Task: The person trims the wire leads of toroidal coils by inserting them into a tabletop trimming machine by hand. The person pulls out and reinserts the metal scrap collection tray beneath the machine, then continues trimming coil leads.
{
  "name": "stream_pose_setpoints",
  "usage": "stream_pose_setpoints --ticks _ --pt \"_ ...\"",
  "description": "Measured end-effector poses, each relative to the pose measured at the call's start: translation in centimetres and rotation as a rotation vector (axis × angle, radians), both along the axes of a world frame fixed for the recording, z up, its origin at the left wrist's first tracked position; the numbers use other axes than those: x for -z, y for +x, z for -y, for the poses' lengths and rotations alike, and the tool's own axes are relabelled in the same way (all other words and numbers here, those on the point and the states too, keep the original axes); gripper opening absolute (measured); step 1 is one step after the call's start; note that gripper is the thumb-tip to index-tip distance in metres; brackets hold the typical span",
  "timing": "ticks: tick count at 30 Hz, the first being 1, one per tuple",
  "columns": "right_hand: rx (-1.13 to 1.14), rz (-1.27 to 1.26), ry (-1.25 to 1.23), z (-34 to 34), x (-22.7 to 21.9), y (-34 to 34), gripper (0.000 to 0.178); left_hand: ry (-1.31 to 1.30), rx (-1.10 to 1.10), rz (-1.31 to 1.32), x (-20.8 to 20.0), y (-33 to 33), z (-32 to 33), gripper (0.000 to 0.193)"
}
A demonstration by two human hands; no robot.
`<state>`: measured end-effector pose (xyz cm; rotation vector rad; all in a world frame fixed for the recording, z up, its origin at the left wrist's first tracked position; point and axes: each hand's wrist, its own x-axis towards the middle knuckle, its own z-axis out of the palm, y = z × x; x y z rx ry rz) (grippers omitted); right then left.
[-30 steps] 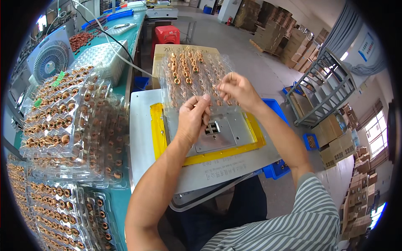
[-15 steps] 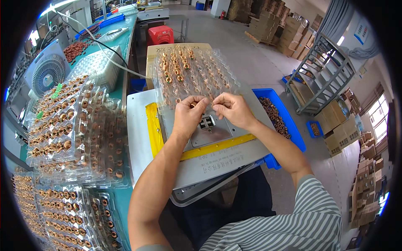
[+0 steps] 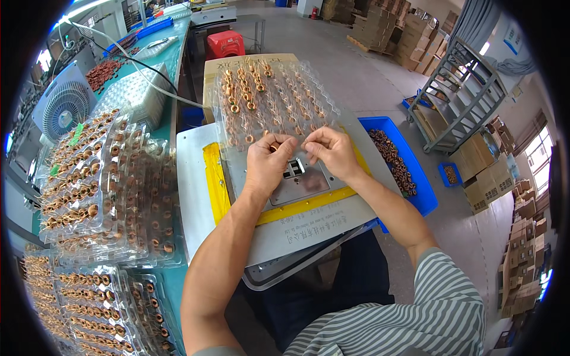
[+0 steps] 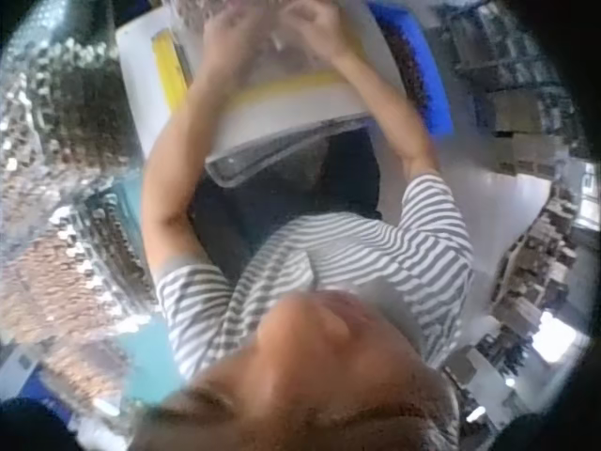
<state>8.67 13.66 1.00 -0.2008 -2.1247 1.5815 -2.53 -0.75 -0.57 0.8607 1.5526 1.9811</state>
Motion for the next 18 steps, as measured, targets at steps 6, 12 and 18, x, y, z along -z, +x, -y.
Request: stream_pose_setpoints --ticks 6,12,18 --pt "-0.075 -0.026 -0.117 -0.15 0.74 0.05 0.011 0.015 -0.012 0.061 -0.55 0.20 0.22 0.017" --pt "-0.119 0.034 -0.160 -0.03 0.49 0.08 0.020 -0.058 0.019 -0.101 -0.47 0.24 0.21 0.020" --pt "-0.117 0.132 -0.095 0.11 0.22 0.40 0.019 -0.108 0.008 -0.188 -0.11 0.47 0.10 0.012"
